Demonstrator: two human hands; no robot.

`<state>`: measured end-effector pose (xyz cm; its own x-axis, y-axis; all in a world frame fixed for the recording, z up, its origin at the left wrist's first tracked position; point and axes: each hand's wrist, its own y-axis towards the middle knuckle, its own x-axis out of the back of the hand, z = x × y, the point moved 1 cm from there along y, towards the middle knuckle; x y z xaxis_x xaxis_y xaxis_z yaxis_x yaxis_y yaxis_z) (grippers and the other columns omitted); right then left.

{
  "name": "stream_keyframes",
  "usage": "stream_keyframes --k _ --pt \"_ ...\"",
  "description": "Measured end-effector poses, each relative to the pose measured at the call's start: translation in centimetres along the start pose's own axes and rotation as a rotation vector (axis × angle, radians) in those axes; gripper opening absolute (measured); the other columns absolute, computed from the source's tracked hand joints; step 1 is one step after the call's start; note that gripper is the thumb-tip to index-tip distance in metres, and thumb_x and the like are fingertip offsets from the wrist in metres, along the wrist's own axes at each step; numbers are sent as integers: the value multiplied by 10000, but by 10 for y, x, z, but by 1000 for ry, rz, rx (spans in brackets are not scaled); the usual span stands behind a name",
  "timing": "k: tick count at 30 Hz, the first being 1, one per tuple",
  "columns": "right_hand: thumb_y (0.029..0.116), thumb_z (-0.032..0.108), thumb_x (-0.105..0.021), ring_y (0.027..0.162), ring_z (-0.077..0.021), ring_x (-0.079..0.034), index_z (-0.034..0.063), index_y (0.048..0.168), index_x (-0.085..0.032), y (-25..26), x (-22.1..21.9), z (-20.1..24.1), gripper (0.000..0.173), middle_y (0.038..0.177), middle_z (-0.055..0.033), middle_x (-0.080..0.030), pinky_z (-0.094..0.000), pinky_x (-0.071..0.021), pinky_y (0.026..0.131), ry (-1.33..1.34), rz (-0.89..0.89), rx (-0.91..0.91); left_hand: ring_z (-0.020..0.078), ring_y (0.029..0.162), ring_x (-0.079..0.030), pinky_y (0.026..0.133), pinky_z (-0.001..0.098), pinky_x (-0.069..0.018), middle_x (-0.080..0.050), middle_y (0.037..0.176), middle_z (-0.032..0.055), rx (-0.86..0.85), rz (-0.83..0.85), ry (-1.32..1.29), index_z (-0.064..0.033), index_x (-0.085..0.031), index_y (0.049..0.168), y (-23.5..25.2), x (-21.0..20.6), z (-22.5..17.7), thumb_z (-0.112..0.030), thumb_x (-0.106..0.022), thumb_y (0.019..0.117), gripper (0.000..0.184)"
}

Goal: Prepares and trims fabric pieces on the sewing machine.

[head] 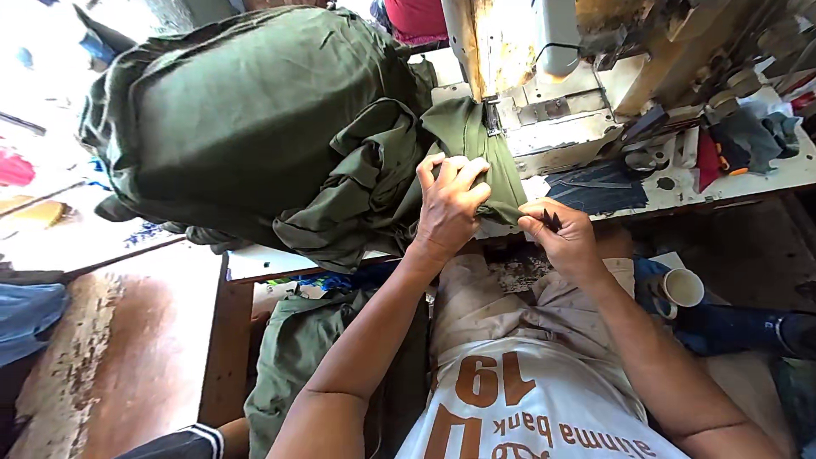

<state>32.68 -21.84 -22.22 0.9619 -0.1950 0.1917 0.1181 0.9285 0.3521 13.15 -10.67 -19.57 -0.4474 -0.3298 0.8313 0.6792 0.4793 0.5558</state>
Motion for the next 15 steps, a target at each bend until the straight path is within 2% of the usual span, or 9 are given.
stream_keyframes --k 4,6,9,12,13,15 --pt "1001 140 -671 521 -110 -550 79 1068 -735 16 -1 -2 111 808 -32 -670 -265 -496 439 28 -38 -69 289 1286 -549 1136 619 -251 -660 1339 8 12 29 22 -161 -723 871 13 4 8 -132 -658 859 73" --pt "1004 144 -660 487 -108 -492 95 1080 -723 24 -2 -4 110 764 -36 -642 -247 -425 415 55 -36 -82 290 1298 -540 1143 618 -240 -657 1340 6 27 41 31 -159 -724 873 20 7 12 -97 -646 833 107" --pt "999 104 -648 523 -88 -509 64 1074 -715 39 -7 -6 108 740 -25 -629 -227 -432 465 99 -56 -56 290 1289 -536 1147 624 -225 -653 1321 12 36 53 28 -151 -723 886 28 12 21 -65 -616 830 148" --pt "986 78 -643 582 -81 -539 32 1082 -718 54 -9 -10 130 774 -23 -649 -242 -466 533 117 -55 -13 262 1288 -543 1130 608 -264 -651 1313 10 69 83 -16 -161 -719 929 30 18 28 -87 -599 859 158" --pt "985 71 -641 597 -80 -551 29 1090 -718 57 -9 -9 137 804 -27 -666 -241 -476 546 115 -52 -10 262 1306 -524 1114 604 -283 -622 1347 13 102 119 -43 -181 -715 972 30 20 28 -105 -630 833 180" --pt "985 50 -638 663 -84 -608 24 1104 -718 59 -8 -4 146 897 -44 -711 -244 -525 601 113 -47 5 296 1352 -472 1094 614 -317 -533 1458 32 189 152 -83 -223 -709 1129 28 22 22 -167 -753 753 382"
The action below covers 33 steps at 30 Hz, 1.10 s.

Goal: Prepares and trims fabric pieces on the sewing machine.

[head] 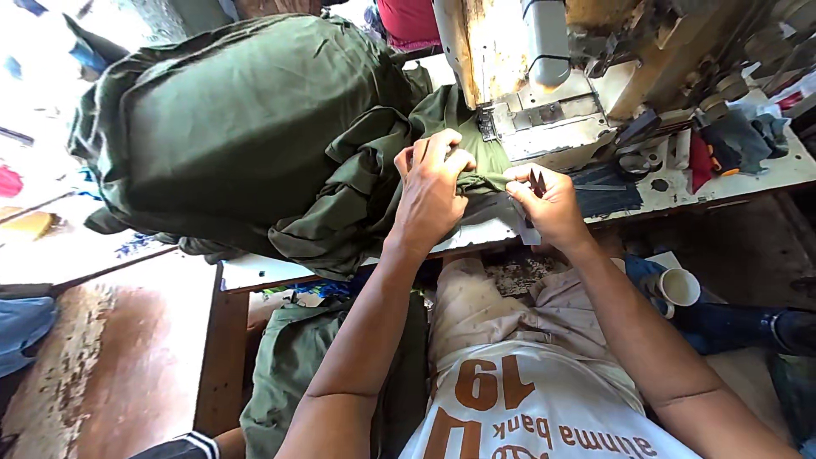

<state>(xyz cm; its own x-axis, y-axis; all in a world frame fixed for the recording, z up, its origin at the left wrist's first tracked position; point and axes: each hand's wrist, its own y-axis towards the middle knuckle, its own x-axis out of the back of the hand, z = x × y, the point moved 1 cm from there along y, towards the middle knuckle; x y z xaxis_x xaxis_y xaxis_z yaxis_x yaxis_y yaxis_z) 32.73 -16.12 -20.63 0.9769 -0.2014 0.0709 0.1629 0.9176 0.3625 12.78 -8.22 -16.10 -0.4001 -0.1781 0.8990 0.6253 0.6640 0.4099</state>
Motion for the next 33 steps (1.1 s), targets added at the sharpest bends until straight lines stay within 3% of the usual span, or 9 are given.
stream_keyframes --k 2,4,6,9,18,21,24,27,33 --pt "975 22 -646 743 -100 -662 9 1097 -725 1 -1 6 146 973 -66 -741 -258 -566 665 14 -11 31 301 1368 -472 1115 598 -327 -509 1510 48 34 -84 2 -237 -674 1286 -3 -10 -15 -320 -823 770 543" --pt "960 -5 -654 785 -104 -689 -3 1082 -731 3 -4 14 144 992 -77 -750 -260 -589 707 23 -27 71 244 1307 -554 1134 559 -333 -620 1408 32 -12 -234 4 -230 -694 1299 -3 -28 -27 -447 -767 882 475" --pt "950 -26 -660 819 -108 -705 -15 1067 -727 5 -6 20 135 984 -82 -752 -264 -602 742 30 -41 108 205 1194 -641 1138 546 -345 -731 1227 12 -71 -368 -40 -198 -746 1217 1 -43 -28 -291 -709 951 283" --pt "942 -28 -675 813 -110 -704 -23 1061 -732 5 -4 22 132 967 -86 -756 -265 -597 735 39 -57 119 214 1123 -675 1132 537 -358 -765 1125 12 -116 -434 -54 -193 -776 1147 10 -45 -16 -104 -637 953 254" --pt "941 -38 -671 795 -119 -701 -25 1065 -736 -2 -3 14 140 988 -98 -755 -262 -598 708 61 -58 102 232 1071 -669 1074 484 -393 -765 1097 2 -133 -319 66 -200 -780 1090 15 -33 0 -131 -620 951 223" --pt "958 -19 -663 683 -86 -633 7 1076 -732 -11 1 12 139 978 -68 -738 -220 -537 591 23 -59 49 243 1121 -647 1058 494 -398 -743 1167 13 -189 -223 72 -176 -778 1076 11 -27 -2 -115 -597 951 228" --pt "959 -13 -666 652 -81 -607 18 1076 -736 -17 2 2 140 974 -54 -729 -217 -516 558 25 -63 17 247 1134 -646 1053 499 -407 -736 1189 16 -258 -190 44 -157 -774 1062 7 -23 3 -138 -600 971 197" --pt "952 -19 -672 672 -83 -624 15 1072 -737 -14 1 -4 141 980 -59 -735 -217 -527 577 40 -70 15 246 1123 -642 1050 489 -403 -741 1181 3 -266 -192 48 -169 -782 1071 9 -22 10 -160 -605 980 199" --pt "939 -31 -663 881 -127 -707 -30 1051 -727 16 -7 -13 129 1025 -103 -750 -281 -598 777 44 -94 131 259 1151 -635 1059 494 -400 -749 1158 5 -251 -162 59 -177 -773 1047 31 -22 27 -105 -558 949 247"
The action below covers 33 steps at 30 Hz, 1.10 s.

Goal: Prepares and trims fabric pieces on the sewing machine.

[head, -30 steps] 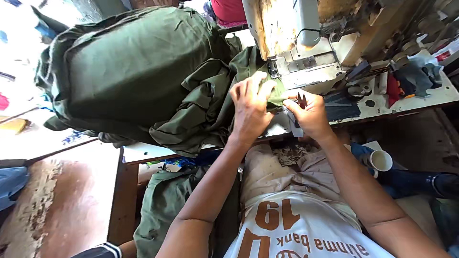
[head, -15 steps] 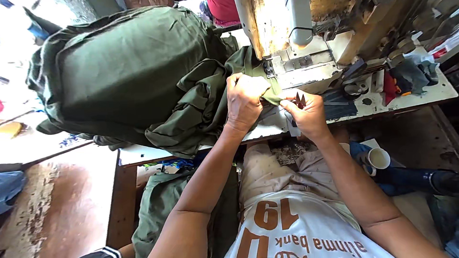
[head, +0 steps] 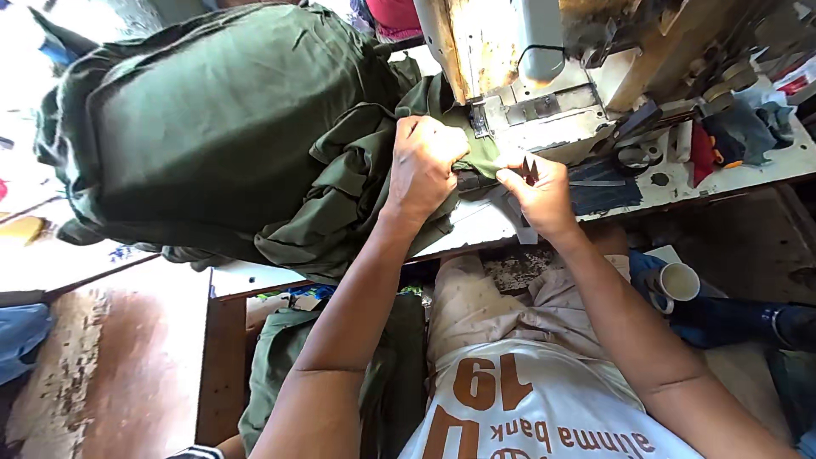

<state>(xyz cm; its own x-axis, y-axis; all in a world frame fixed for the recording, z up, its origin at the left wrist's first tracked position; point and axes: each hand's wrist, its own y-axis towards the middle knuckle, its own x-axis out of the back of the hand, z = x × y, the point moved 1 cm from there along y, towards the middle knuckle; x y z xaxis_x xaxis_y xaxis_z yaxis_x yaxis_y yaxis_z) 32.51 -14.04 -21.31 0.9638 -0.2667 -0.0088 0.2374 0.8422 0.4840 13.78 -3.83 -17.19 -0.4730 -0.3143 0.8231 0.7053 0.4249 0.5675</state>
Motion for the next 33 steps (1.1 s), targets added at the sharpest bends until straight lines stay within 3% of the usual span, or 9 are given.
stream_keyframes --k 7,9,14,17,20,25,29,31,33 --pt "953 -68 -613 975 -177 -709 -47 1046 -714 22 -13 -15 138 1041 -131 -736 -331 -601 866 -14 -9 146 259 1239 -580 1033 499 -430 -676 1283 22 86 39 -111 -175 -744 1068 7 7 -4 -117 -583 934 218" --pt "960 -66 -603 1008 -181 -713 -32 1057 -721 23 -14 -17 157 1057 -122 -743 -345 -601 903 -35 -16 146 281 1304 -510 1062 507 -415 -601 1345 63 23 123 -204 -153 -720 1009 4 18 -12 -254 -621 921 166" --pt "986 -11 -602 1028 -156 -711 5 1080 -731 22 -13 -21 161 1086 -90 -748 -345 -597 922 -163 -2 138 378 1387 -444 1116 664 -315 -541 1440 126 87 328 -30 -149 -714 940 -16 60 14 -728 -552 920 601" --pt "994 17 -605 1003 -132 -709 20 1091 -731 25 -12 -17 158 1069 -78 -747 -327 -590 912 -220 38 123 458 1383 -408 1099 711 -294 -498 1471 185 245 314 48 -102 -720 971 -26 92 46 -701 -612 901 613" --pt "996 54 -613 946 -109 -695 39 1087 -732 28 -6 -4 150 1041 -68 -735 -302 -579 877 -309 152 127 352 1396 -418 1148 548 -353 -512 1449 152 158 162 -158 -81 -682 856 -29 113 23 -540 -732 894 463" --pt "985 55 -648 957 -112 -679 40 1065 -734 -1 20 27 118 1078 -58 -714 -299 -589 871 -263 513 135 218 1073 -678 914 411 -587 -703 1096 93 -41 76 -502 -70 -654 756 -49 89 -49 -288 -801 900 299" --pt "983 72 -669 1075 -121 -677 64 1066 -748 -54 33 39 115 1118 -34 -711 -319 -592 955 -349 498 133 200 857 -688 762 376 -578 -689 838 63 -127 -21 -553 -74 -650 716 -73 37 -70 -285 -800 902 319" --pt "1004 105 -653 1081 -121 -683 69 1077 -750 -72 33 36 127 1145 -37 -707 -315 -605 928 -413 456 130 193 826 -674 741 358 -556 -682 829 67 -145 -100 -511 -75 -671 759 -79 15 -76 -352 -818 880 336" --pt "1011 114 -644 1033 -115 -686 62 1075 -740 -82 30 32 127 1135 -43 -699 -307 -611 877 -446 411 115 210 908 -631 834 382 -513 -675 958 79 -109 -174 -378 -104 -743 995 -84 -5 -82 -441 -831 842 381"
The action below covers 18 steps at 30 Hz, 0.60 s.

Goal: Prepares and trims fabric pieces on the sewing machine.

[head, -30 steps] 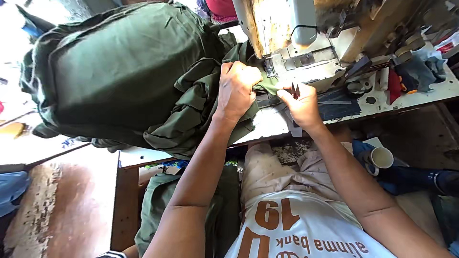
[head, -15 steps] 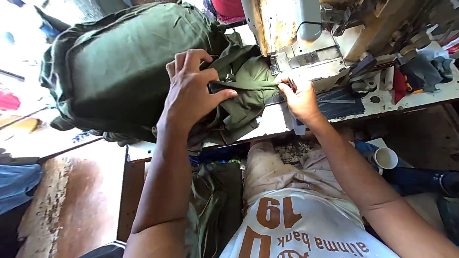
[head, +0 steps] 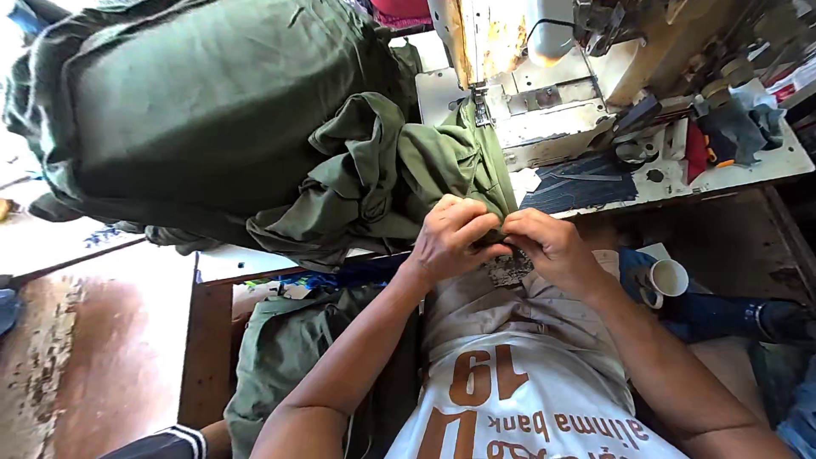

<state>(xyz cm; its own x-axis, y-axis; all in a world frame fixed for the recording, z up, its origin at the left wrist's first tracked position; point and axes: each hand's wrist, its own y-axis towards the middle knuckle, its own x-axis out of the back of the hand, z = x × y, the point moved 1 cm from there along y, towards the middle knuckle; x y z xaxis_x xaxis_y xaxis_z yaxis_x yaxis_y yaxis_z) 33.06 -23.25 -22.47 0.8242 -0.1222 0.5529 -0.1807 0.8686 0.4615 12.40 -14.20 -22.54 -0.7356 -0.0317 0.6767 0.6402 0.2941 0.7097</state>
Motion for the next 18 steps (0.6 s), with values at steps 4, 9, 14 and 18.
stream_keyframes --k 4,9,14,18 --pt "989 82 -670 996 -108 -692 42 1060 -734 -1 -3 8 104 1095 -49 -705 -283 -614 863 91 -95 -60 335 1228 -541 1117 567 -326 -593 1326 143 76 -83 339 -222 -635 1374 -1 -23 14 -304 -729 894 496" --pt "976 59 -681 975 -107 -693 27 1058 -736 -4 -3 12 104 1089 -52 -711 -274 -616 841 162 -139 -87 335 1306 -552 1165 650 -256 -645 1396 47 122 -16 422 -213 -776 1045 11 -4 32 -118 -645 951 188" --pt "970 39 -679 965 -119 -697 21 1052 -736 -6 2 12 102 1091 -58 -716 -277 -619 829 237 -180 -118 306 1284 -576 1160 658 -269 -641 1405 10 183 291 382 -132 -766 968 26 28 9 -16 -566 934 234" --pt "976 48 -671 888 -108 -696 40 1049 -732 -1 1 5 96 1076 -44 -720 -271 -617 754 265 -217 -189 309 1260 -590 1147 667 -278 -639 1409 -3 186 351 399 -130 -751 997 34 37 9 -23 -582 929 211"
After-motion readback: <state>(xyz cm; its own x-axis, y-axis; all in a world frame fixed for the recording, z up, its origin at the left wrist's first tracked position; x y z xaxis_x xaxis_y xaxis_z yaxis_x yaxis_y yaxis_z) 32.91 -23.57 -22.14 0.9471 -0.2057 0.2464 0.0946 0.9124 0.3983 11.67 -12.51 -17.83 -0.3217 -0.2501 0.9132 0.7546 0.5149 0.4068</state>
